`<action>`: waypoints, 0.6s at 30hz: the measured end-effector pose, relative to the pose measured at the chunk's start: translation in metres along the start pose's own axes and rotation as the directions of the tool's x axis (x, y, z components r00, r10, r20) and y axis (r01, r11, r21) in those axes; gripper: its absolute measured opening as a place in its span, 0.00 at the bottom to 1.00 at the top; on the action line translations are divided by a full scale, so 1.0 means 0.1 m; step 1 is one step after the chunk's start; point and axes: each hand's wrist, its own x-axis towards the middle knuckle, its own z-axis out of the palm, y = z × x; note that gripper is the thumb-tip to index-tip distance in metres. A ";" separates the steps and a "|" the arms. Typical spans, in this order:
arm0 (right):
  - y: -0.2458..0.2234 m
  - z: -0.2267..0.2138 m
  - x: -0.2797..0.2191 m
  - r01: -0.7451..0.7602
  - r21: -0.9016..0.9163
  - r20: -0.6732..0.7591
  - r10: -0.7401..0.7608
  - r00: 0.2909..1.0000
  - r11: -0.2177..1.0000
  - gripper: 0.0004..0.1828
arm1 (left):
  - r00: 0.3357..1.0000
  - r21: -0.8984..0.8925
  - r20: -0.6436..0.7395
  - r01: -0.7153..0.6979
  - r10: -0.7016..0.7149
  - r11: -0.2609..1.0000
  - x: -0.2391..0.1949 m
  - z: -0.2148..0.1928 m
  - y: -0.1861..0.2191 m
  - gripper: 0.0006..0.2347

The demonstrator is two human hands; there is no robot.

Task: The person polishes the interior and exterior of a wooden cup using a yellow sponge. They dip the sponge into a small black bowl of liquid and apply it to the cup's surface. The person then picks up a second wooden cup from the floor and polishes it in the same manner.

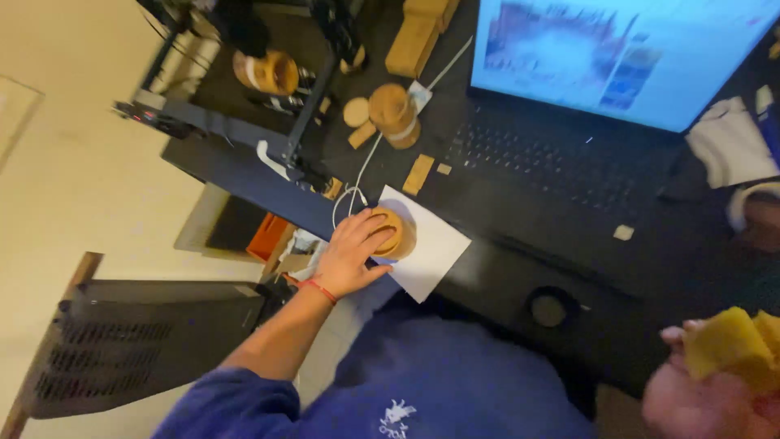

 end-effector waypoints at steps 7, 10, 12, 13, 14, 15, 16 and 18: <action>0.39 0.41 -0.52 -0.213 0.550 0.082 0.202 0.976 0.807 0.30 | 0.972 -0.049 -0.143 -0.194 0.186 0.980 0.13 0.13 -0.08 0.15; 0.29 1.03 -0.58 -0.160 0.612 0.174 0.066 0.983 0.774 0.23 | 0.943 -0.126 -0.256 -0.249 0.211 0.960 0.19 0.14 -0.13 0.12; -0.16 1.50 -0.78 -0.116 0.763 0.155 -0.005 0.988 0.636 0.25 | 0.935 -0.212 -0.293 -0.267 0.200 0.940 0.08 0.23 -0.13 0.11; -0.33 1.75 -0.83 -0.027 0.665 0.096 -0.050 0.994 0.746 0.20 | 0.891 -0.351 -0.392 -0.375 0.230 0.858 0.06 0.28 -0.20 0.13; -0.52 2.01 -0.88 0.064 0.550 0.040 -0.102 0.994 0.832 0.35 | 0.837 -0.462 -0.490 -0.486 0.243 0.742 0.04 0.30 -0.27 0.17; -0.58 2.12 -0.92 0.088 0.554 0.044 -0.135 0.990 0.828 0.35 | 0.820 -0.442 -0.517 -0.503 0.248 0.742 0.02 0.35 -0.30 0.17; -0.65 2.22 -0.95 0.076 0.528 0.070 -0.132 0.989 0.846 0.32 | 0.809 -0.399 -0.547 -0.477 0.214 0.783 0.01 0.39 -0.31 0.18; -0.79 2.35 -1.02 0.092 0.502 0.089 -0.158 0.983 0.860 0.29 | 0.778 -0.342 -0.599 -0.465 0.192 0.817 -0.05 0.26 -0.21 0.20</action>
